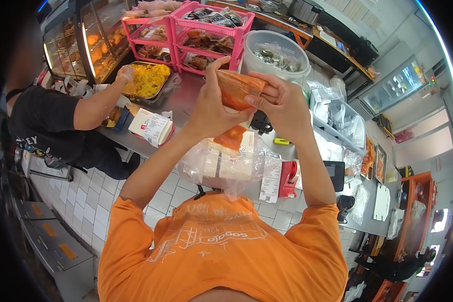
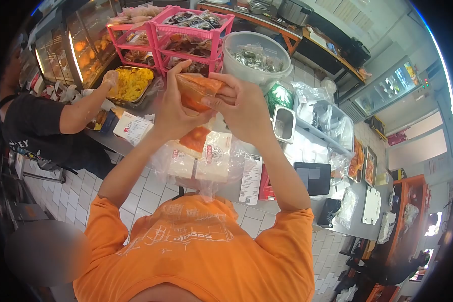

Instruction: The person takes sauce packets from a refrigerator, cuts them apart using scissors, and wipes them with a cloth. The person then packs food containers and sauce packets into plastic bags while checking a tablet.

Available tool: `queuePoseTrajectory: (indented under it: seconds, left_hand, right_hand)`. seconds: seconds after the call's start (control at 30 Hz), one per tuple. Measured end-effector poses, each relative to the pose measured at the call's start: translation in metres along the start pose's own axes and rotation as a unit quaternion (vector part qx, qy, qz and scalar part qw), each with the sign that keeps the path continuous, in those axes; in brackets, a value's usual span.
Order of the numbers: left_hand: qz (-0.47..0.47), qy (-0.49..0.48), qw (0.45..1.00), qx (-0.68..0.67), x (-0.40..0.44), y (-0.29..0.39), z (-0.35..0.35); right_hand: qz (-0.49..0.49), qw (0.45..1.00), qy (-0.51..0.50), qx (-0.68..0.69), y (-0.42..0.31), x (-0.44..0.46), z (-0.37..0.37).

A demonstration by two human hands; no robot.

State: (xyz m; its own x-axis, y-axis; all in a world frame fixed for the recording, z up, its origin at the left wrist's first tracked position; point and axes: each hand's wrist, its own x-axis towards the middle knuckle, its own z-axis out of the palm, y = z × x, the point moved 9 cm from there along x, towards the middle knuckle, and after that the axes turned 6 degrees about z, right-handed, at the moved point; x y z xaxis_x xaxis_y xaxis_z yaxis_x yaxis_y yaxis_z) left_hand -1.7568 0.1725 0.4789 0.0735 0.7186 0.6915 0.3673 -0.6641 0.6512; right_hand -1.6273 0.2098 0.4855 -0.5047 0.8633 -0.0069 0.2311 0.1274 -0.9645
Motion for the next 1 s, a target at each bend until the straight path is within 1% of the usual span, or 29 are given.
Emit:
queuePoseTrajectory:
  seconds: [0.03,0.07,0.1,0.13,0.17,0.2,0.23,0.27,0.3,0.33,0.37,0.4,0.43,0.47,0.5,0.53,0.57,0.6,0.63,0.67,0.7,0.73,0.77,0.8,0.87,0.9,0.93,0.97,1.0]
  left_hand:
    - [-0.013,0.032,0.999,0.018,-0.001,0.001,-0.002]
    - [-0.025,0.063,0.997,0.036,-0.001,0.000,-0.005]
    - [-0.025,0.063,0.997,0.037,0.000,0.000,-0.002]
    - [-0.023,0.087,0.996,0.023,0.001,0.000,-0.003]
    - [-0.021,0.110,0.994,0.010,0.001,0.000,-0.005]
    - [-0.020,0.110,0.994,0.009,0.002,0.000,-0.006]
    - [-0.039,0.080,0.996,-0.011,0.004,-0.004,-0.003]
    - [-0.058,0.052,0.996,-0.031,0.006,-0.006,0.001]
    - [-0.058,0.054,0.996,-0.032,0.007,-0.002,-0.001]
    - [-0.080,0.033,0.996,-0.012,0.007,0.000,-0.001]
    - [-0.102,0.012,0.995,0.007,0.005,0.000,0.001]
    - [-0.102,0.012,0.995,0.009,0.002,0.000,0.005]
    - [-0.021,0.047,0.986,0.158,-0.001,0.013,0.005]
    - [0.061,0.080,0.948,0.302,-0.006,0.029,0.008]
    - [0.061,0.080,0.948,0.302,-0.011,0.027,0.012]
    - [0.017,0.072,0.971,0.227,-0.016,0.017,0.016]
    - [-0.026,0.064,0.986,0.151,-0.019,0.006,0.019]
    - [-0.025,0.064,0.986,0.151,-0.018,0.005,0.014]
    - [-0.022,0.046,0.987,0.151,-0.015,0.001,0.008]
    - [-0.018,0.027,0.988,0.151,-0.012,-0.002,0.006]
    - [-0.017,0.025,0.988,0.150,-0.010,-0.004,0.005]
    - [0.016,0.049,0.993,0.110,-0.009,-0.001,0.002]
    - [0.049,0.073,0.994,0.071,-0.009,0.003,-0.001]
    - [0.048,0.073,0.994,0.072,-0.011,0.000,0.002]
    - [0.054,0.085,0.989,-0.110,-0.013,-0.007,0.009]
    - [0.055,0.085,0.989,-0.109,-0.012,-0.004,0.010]
    - [0.071,0.085,0.991,-0.081,-0.012,0.002,0.010]
    - [0.086,0.084,0.991,-0.053,-0.012,0.007,0.010]
    - [0.086,0.084,0.991,-0.053,-0.012,0.004,0.010]
  right_hand:
    - [0.001,1.000,-0.001,0.000,-0.007,-0.003,0.004]
    - [-0.013,0.993,0.036,-0.108,-0.019,-0.007,0.004]
    - [-0.026,0.974,0.073,-0.214,-0.028,-0.011,0.003]
    - [-0.027,0.974,0.073,-0.214,-0.026,-0.013,0.005]
    - [-0.141,0.910,0.171,-0.351,-0.045,-0.024,0.002]
    - [-0.199,0.863,0.211,-0.414,-0.050,-0.028,0.005]
    - [-0.249,0.804,0.261,-0.473,-0.053,-0.033,0.007]
    - [-0.305,0.830,0.245,-0.397,-0.050,-0.029,0.005]
    - [-0.331,0.841,0.236,-0.357,-0.048,-0.030,0.005]
    - [-0.357,0.849,0.224,-0.317,-0.046,-0.031,0.005]
    - [-0.217,0.930,0.188,-0.230,-0.023,-0.016,-0.004]
    - [-0.069,0.978,0.146,-0.135,0.006,-0.005,-0.007]
    - [-0.069,0.978,0.146,-0.134,0.007,-0.005,-0.007]
    - [-0.040,0.978,0.168,-0.114,0.013,-0.005,-0.013]
    - [-0.010,0.977,0.190,-0.095,0.020,-0.005,-0.019]
    - [-0.010,0.977,0.190,-0.095,0.025,-0.005,-0.022]
    - [0.001,0.986,0.160,-0.050,0.036,-0.001,-0.022]
    - [0.010,0.991,0.131,-0.005,0.044,0.002,-0.021]
    - [0.009,0.991,0.133,-0.004,0.047,0.002,-0.023]
    - [0.032,0.988,0.084,0.122,0.055,0.003,-0.016]
    - [0.054,0.967,0.032,0.247,0.061,0.002,-0.008]
    - [0.054,0.967,0.034,0.248,0.062,0.001,-0.009]
    - [0.067,0.944,0.001,0.324,0.064,0.000,-0.003]
    - [0.080,0.913,-0.033,0.398,0.065,-0.001,0.005]
    - [0.079,0.906,-0.046,0.412,0.066,-0.004,0.020]
    - [0.077,0.899,-0.057,0.426,0.066,-0.009,0.027]
    - [0.018,0.998,-0.033,0.046,0.060,-0.018,0.024]
    - [0.018,0.998,-0.033,0.046,0.067,-0.017,0.026]
    - [0.048,0.963,-0.140,0.224,0.084,-0.017,0.047]
